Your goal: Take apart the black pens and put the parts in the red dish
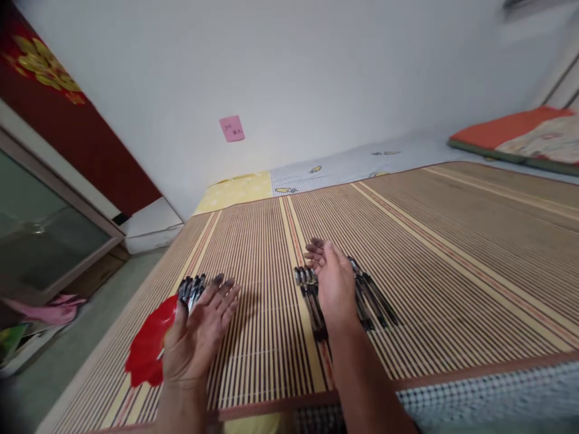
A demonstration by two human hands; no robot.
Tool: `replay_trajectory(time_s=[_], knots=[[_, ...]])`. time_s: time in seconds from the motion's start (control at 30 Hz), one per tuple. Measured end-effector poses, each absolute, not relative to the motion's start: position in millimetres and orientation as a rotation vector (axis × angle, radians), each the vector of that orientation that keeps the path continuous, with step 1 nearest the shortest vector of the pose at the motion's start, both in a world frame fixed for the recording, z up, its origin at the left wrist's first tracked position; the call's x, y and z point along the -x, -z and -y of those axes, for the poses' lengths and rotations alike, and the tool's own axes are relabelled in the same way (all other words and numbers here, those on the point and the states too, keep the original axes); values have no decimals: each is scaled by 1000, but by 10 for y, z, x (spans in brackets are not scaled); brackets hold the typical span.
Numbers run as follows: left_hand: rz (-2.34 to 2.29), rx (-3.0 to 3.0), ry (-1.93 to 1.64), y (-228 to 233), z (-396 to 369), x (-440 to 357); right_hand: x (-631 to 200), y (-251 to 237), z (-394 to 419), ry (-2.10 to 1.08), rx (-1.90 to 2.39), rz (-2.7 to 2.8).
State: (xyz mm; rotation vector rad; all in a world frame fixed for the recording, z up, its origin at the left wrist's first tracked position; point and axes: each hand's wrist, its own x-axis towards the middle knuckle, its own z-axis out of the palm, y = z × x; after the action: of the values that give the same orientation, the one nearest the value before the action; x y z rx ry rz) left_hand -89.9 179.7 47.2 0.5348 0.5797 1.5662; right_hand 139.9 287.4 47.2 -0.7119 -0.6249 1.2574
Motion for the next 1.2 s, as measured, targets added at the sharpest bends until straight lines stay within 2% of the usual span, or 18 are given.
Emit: replay_trajectory(time_s=[0.17, 0.43, 0.53, 0.77, 1.03, 1.2], knots=[[-781, -495, -1598, -333, -1936, 817, -1649, -489, -2884, -1161, 708, 571], [-1120, -743, -1431, -190, -2026, 572, -1630, -566, -2863, -1174, 807, 670], [-1209, -809, -1408, -142, -2053, 529, -1659, -597, -2846, -1080, 1012, 925], [-1374, -979, -1346, -93, -2076, 484, -1717, -654, -2735, -748, 1686, 2117], [-1386, -978, -1366, -72, -2087, 523, -1563, -541, -2736, -777, 1833, 2316], [-1427, -989, -1349, -95, -2085, 491, -1502, -479, -2732, -800, 1781, 2380]])
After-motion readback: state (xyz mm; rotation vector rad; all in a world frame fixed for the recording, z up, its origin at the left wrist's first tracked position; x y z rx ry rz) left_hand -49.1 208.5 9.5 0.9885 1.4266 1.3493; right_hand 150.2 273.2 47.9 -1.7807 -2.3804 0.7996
